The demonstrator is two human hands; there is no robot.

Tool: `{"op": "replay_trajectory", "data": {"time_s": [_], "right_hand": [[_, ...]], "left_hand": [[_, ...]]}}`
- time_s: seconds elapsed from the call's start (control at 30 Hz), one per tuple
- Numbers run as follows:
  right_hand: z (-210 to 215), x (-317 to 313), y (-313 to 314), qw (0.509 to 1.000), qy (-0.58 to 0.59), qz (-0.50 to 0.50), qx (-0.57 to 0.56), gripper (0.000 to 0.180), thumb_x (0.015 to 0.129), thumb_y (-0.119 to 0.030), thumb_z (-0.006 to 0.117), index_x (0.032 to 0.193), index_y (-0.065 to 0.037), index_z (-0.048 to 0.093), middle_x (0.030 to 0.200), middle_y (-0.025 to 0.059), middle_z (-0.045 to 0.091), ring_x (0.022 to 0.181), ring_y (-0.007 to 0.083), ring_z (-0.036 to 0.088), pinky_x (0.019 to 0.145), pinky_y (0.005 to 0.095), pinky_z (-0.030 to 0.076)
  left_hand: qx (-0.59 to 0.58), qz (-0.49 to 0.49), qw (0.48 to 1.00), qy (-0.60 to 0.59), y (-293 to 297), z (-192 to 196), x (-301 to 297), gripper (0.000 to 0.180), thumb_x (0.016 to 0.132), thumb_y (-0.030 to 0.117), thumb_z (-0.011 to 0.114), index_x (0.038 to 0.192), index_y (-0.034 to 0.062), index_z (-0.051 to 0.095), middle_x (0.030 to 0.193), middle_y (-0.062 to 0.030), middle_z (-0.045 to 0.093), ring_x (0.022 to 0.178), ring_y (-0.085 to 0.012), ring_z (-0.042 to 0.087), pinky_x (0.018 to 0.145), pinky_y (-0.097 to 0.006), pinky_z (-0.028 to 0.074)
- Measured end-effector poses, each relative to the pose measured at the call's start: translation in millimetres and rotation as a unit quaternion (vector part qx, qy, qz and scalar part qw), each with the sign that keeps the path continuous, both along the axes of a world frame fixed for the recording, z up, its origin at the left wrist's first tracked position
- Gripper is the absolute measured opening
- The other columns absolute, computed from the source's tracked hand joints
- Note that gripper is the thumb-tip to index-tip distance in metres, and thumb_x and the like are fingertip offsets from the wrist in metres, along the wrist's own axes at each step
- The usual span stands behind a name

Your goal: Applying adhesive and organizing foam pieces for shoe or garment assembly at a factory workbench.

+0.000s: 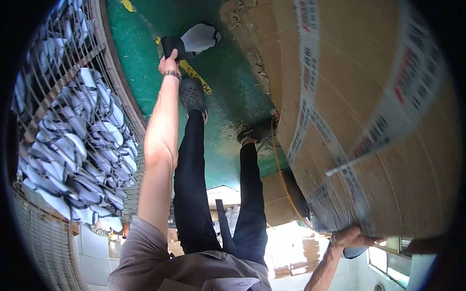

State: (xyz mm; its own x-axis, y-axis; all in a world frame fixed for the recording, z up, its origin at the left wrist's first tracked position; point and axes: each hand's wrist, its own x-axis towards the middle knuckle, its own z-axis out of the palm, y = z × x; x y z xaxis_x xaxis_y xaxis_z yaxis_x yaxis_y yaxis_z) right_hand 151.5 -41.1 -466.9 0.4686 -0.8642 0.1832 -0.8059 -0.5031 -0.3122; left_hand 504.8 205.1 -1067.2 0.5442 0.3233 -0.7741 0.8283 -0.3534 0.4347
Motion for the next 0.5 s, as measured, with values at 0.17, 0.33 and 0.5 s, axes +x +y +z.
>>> {"op": "replay_trajectory", "data": {"time_s": [0.17,0.33,0.5], "right_hand": [[13.4,37.1,-11.7,0.975,0.163,0.116,-0.102,0.085,0.095,-0.046,0.062,0.158,-0.003,0.023,0.161,0.0246,0.025,0.149,0.0416,0.025,0.121,0.0542,0.02],[46.3,34.2,-16.6,0.975,0.153,0.101,-0.124,0.09,0.087,-0.045,0.069,0.158,-0.008,0.029,0.16,0.0248,0.031,0.148,0.0445,0.028,0.12,0.0558,0.022],[103.9,22.0,-13.1,0.991,0.08,0.104,-0.008,0.085,0.088,-0.045,0.07,0.155,-0.006,0.036,0.164,0.0212,0.027,0.153,0.0369,0.022,0.124,0.0514,0.018]], "left_hand": [[-0.205,-0.145,0.945,-0.211,-30.3,174.0,-38.2,0.05,0.086,0.008,0.077,0.133,0.0027,0.06,0.122,-0.0094,0.067,0.108,-0.0172,0.064,0.098,-0.031,0.049],[-0.344,-0.265,0.887,-0.154,-31.1,387.3,-37.3,0.051,0.09,-0.004,0.065,0.14,0.0003,0.055,0.13,-0.0084,0.063,0.118,-0.0176,0.061,0.105,-0.031,0.047],[-0.465,-0.362,0.801,-0.107,-27.9,624.5,-50.3,0.051,0.091,-0.006,0.053,0.141,0.001,0.055,0.123,-0.0015,0.063,0.112,-0.0099,0.058,0.099,-0.023,0.042]]}}
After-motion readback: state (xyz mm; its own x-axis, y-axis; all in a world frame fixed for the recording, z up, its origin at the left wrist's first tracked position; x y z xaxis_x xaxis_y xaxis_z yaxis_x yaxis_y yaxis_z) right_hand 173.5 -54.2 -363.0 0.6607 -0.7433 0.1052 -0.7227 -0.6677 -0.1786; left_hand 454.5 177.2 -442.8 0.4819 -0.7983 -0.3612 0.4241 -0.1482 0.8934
